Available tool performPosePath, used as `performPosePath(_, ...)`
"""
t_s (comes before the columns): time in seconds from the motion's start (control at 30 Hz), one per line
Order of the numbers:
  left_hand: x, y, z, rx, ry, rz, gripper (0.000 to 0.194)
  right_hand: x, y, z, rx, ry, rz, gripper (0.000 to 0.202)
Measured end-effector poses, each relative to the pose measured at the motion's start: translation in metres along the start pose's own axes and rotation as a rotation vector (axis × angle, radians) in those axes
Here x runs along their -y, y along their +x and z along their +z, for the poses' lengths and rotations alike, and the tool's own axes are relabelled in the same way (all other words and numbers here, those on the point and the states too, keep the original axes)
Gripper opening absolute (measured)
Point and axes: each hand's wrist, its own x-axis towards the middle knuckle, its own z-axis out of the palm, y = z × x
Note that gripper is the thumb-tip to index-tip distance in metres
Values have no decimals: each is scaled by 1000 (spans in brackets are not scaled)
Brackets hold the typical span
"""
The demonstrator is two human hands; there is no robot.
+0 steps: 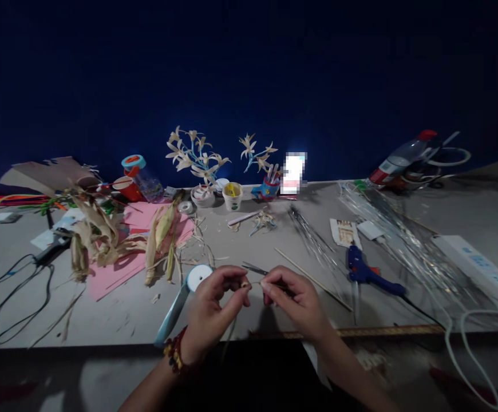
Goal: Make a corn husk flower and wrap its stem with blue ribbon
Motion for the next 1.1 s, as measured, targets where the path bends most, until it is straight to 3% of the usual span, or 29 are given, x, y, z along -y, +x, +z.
performPosePath(0.2, 3, -3, -2, -35, -48, -54, 13, -2, 5, -5, 5, -251, -208, 10)
performPosePath(0.3, 3, -3, -2, -17, 8, -36, 14, 4, 6, -7, 1, -409, -361, 20)
performPosePath(0.43, 0, -1, 0, 25, 80, 1, 14, 10, 6, -4, 19, -413, -419, 17)
performPosePath(0.8, 1, -2, -1, 15, -32, -94, 10, 10, 2, 2, -18, -303, -270, 10)
performPosePath(1.1, -2, -3, -2, -11, 264, 118, 12, 13, 2, 5, 58, -274, -114, 9)
